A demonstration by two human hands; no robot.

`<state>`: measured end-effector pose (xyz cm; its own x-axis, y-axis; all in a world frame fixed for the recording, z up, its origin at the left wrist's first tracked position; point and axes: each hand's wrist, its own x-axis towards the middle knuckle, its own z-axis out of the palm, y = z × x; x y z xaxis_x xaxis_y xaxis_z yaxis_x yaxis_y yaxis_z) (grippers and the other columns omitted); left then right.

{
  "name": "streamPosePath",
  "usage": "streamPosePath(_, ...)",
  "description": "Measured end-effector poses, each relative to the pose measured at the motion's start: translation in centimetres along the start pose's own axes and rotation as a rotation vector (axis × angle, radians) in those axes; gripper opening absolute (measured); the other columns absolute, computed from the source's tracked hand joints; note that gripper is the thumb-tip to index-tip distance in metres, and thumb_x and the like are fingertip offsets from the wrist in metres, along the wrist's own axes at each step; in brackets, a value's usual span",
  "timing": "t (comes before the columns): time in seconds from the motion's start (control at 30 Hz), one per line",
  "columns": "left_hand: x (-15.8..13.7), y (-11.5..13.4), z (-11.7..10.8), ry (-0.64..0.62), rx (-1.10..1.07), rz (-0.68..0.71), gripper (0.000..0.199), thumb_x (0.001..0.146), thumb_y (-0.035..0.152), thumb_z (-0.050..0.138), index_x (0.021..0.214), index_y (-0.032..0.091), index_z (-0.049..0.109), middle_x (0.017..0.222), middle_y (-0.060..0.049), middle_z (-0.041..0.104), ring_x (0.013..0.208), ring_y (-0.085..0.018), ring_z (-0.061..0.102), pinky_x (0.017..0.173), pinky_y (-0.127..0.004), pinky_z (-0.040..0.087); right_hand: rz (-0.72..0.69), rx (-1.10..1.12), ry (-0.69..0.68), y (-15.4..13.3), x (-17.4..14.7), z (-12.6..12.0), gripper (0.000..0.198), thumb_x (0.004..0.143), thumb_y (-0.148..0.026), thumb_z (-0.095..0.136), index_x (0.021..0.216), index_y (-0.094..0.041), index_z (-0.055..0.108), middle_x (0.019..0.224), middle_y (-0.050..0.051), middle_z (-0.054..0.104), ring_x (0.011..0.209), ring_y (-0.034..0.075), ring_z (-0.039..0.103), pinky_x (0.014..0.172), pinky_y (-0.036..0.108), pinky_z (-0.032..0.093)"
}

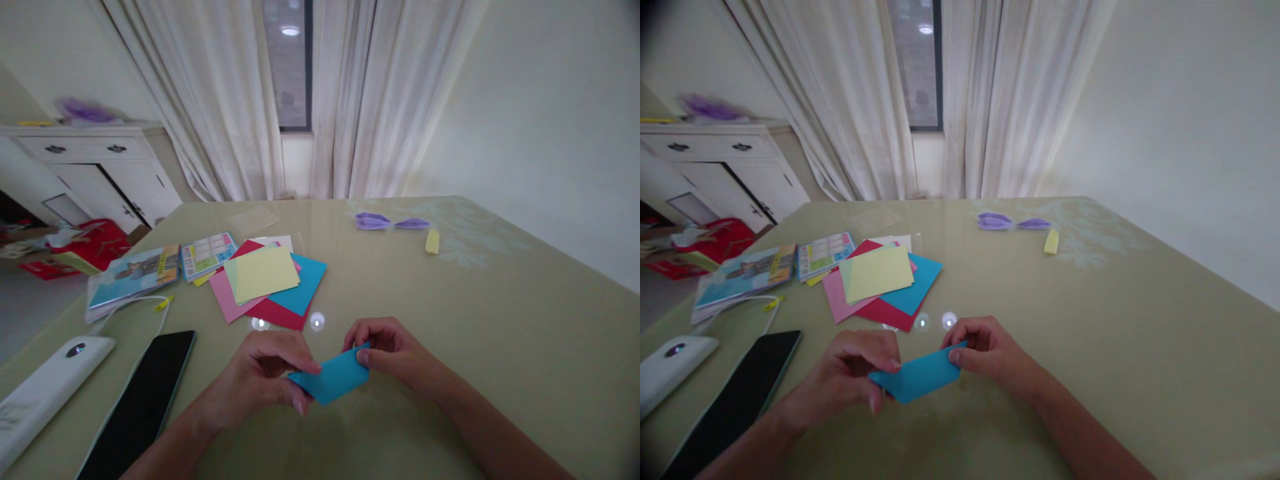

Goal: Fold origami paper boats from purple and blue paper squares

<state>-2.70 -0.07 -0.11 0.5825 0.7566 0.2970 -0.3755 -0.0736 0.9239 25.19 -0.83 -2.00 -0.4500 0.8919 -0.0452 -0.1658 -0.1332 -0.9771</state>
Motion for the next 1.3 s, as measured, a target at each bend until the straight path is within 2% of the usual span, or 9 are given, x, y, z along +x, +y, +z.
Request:
streamPosePath(0.13, 0.0, 0.2, -0.2, 0.014, 0.034, -0.028, 0.016, 0.081, 0.029, 0.095, 0.094, 0.026, 0.088, 0.086, -0.003, 0.08, 0.075, -0.012, 0.074, 0.067, -0.02, 0.058, -0.073, -0.003, 0.045, -0.3, -0.1, -0.3, 0.034, 0.082, -0.043, 0.092, 0.08, -0.019, 0.069, 0.092, 0.004, 0.074, 0.075, 0.015, 0.064, 0.065, 0.025, 0.05)
streamPosePath(0.27, 0.0, 0.4, -0.9, 0.075, 0.179, -0.068, 0.006, 0.089, 0.024, 0.089, 0.095, 0.026, 0.088, 0.09, -0.005, 0.084, 0.079, -0.014, 0.077, 0.07, -0.021, 0.061, -0.108, -0.015, -0.019, -1.1, -0.5, -0.6, 0.031, 0.079, -0.041, 0.095, 0.089, -0.02, 0.075, 0.103, 0.007, 0.077, 0.09, 0.019, 0.071, 0.074, 0.027, 0.056)
streamPosePath(0.5, 0.1, 0.3, -1.8, 0.134, 0.233, -0.121, 0.016, 0.086, 0.024, 0.09, 0.102, 0.028, 0.088, 0.092, -0.003, 0.085, 0.082, -0.015, 0.079, 0.073, -0.022, 0.063, -0.193, -0.073, -0.062, -1.2, -0.6, -0.7, 0.028, 0.078, -0.037, 0.098, 0.085, -0.02, 0.077, 0.107, 0.007, 0.077, 0.096, 0.019, 0.072, 0.072, 0.026, 0.056)
streamPosePath(0.63, 0.2, -0.5, -1.9, 0.128, 0.165, -0.182, 0.012, 0.087, 0.028, 0.09, 0.098, 0.026, 0.088, 0.086, -0.003, 0.085, 0.078, -0.015, 0.078, 0.072, -0.021, 0.063, -0.258, -0.061, -0.056, -0.7, -0.6, -0.7, 0.035, 0.07, -0.042, 0.102, 0.08, -0.02, 0.077, 0.102, 0.007, 0.077, 0.091, 0.019, 0.072, 0.073, 0.028, 0.056)
streamPosePath(0.8, -0.2, -1.3, -2.1, 0.146, 0.025, -0.291, 0.024, 0.084, 0.04, 0.092, 0.101, 0.024, 0.089, 0.089, -0.007, 0.086, 0.079, -0.019, 0.082, 0.076, -0.027, 0.066, -0.314, 0.027, -0.007, -0.2, -0.9, -0.4, 0.038, 0.065, -0.041, 0.105, 0.073, -0.018, 0.076, 0.093, 0.005, 0.076, 0.083, 0.016, 0.068, 0.069, 0.025, 0.051)
streamPosePath(0.9, -0.4, -1.8, -2.2, 0.177, -0.078, -0.352, 0.027, 0.078, 0.039, 0.096, 0.101, 0.026, 0.088, 0.096, -0.006, 0.087, 0.082, -0.019, 0.082, 0.076, -0.027, 0.066, -0.331, 0.062, -0.012, -0.2, -1.0, -0.2, 0.034, 0.065, -0.037, 0.106, 0.076, -0.019, 0.079, 0.094, 0.004, 0.076, 0.079, 0.014, 0.065, 0.067, 0.024, 0.049)
streamPosePath(1.0, -0.5, -2.4, -2.1, 0.238, -0.14, -0.394, 0.028, 0.073, 0.038, 0.1, 0.096, 0.026, 0.088, 0.093, -0.004, 0.086, 0.079, -0.018, 0.081, 0.075, -0.026, 0.066, -0.341, 0.079, -0.002, -0.2, -0.9, -0.1, 0.029, 0.068, -0.032, 0.104, 0.079, -0.02, 0.081, 0.092, 0.004, 0.075, 0.077, 0.014, 0.063, 0.064, 0.023, 0.048)
streamPosePath(1.17, -0.7, -3.1, -1.7, 0.338, -0.198, -0.407, 0.035, 0.069, 0.04, 0.102, 0.095, 0.023, 0.088, 0.09, -0.004, 0.085, 0.08, -0.018, 0.081, 0.074, -0.027, 0.066, -0.361, 0.135, 0.062, 0.3, -0.5, 0.0, 0.027, 0.068, -0.027, 0.104, 0.07, -0.02, 0.078, 0.083, 0.001, 0.071, 0.068, 0.012, 0.06, 0.059, 0.022, 0.046)
streamPosePath(1.3, -0.9, -3.2, -1.5, 0.335, -0.262, -0.363, 0.033, 0.073, 0.041, 0.1, 0.097, 0.023, 0.088, 0.091, -0.004, 0.085, 0.08, -0.018, 0.081, 0.074, -0.027, 0.066, -0.357, 0.173, 0.061, 0.6, -0.4, 0.3, 0.03, 0.072, -0.032, 0.102, 0.068, -0.019, 0.076, 0.079, 0.0, 0.069, 0.064, 0.01, 0.058, 0.057, 0.021, 0.046)
